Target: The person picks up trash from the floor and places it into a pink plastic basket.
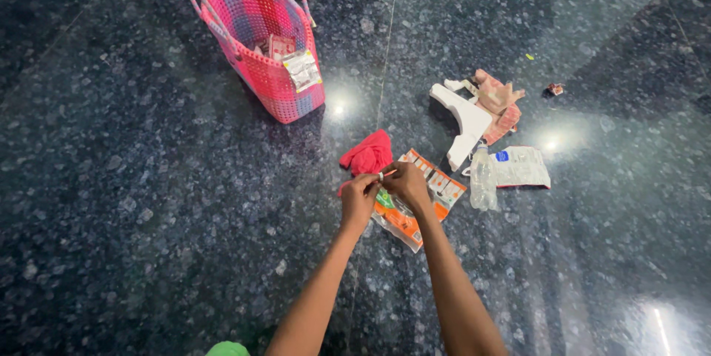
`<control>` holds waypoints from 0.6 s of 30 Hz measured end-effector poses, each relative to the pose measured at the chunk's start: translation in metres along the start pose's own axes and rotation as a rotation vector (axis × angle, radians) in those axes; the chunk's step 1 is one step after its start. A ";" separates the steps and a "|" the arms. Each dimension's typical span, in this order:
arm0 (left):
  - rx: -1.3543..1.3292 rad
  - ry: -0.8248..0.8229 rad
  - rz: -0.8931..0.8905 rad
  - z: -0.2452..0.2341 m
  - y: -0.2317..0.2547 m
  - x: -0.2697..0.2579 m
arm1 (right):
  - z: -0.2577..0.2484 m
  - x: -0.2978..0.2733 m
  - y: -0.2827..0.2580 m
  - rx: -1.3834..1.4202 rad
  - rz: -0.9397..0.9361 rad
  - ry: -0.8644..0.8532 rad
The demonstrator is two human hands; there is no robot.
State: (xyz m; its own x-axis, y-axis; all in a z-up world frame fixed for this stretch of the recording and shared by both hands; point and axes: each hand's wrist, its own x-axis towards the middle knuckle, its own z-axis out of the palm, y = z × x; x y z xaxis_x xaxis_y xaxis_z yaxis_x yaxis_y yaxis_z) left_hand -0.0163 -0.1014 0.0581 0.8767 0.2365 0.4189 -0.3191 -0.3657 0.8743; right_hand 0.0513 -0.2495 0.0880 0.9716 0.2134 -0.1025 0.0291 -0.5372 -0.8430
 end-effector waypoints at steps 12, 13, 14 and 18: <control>0.233 -0.106 0.125 -0.017 0.047 -0.004 | -0.005 -0.001 0.003 0.226 -0.017 -0.221; 0.237 -0.095 0.144 -0.018 0.049 -0.005 | -0.003 0.001 0.006 0.252 0.001 -0.242; 0.231 -0.100 0.136 -0.019 0.050 -0.006 | -0.001 0.002 0.009 0.279 0.018 -0.263; 0.226 -0.104 0.098 -0.018 0.046 -0.006 | 0.001 0.006 0.022 0.284 0.024 -0.249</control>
State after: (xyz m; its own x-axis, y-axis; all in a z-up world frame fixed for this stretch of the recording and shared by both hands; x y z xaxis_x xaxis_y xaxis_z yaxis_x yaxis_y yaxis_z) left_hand -0.0428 -0.1036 0.1003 0.8815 0.1010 0.4613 -0.3260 -0.5766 0.7492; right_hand 0.0571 -0.2596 0.0680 0.8835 0.4139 -0.2193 -0.0927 -0.3045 -0.9480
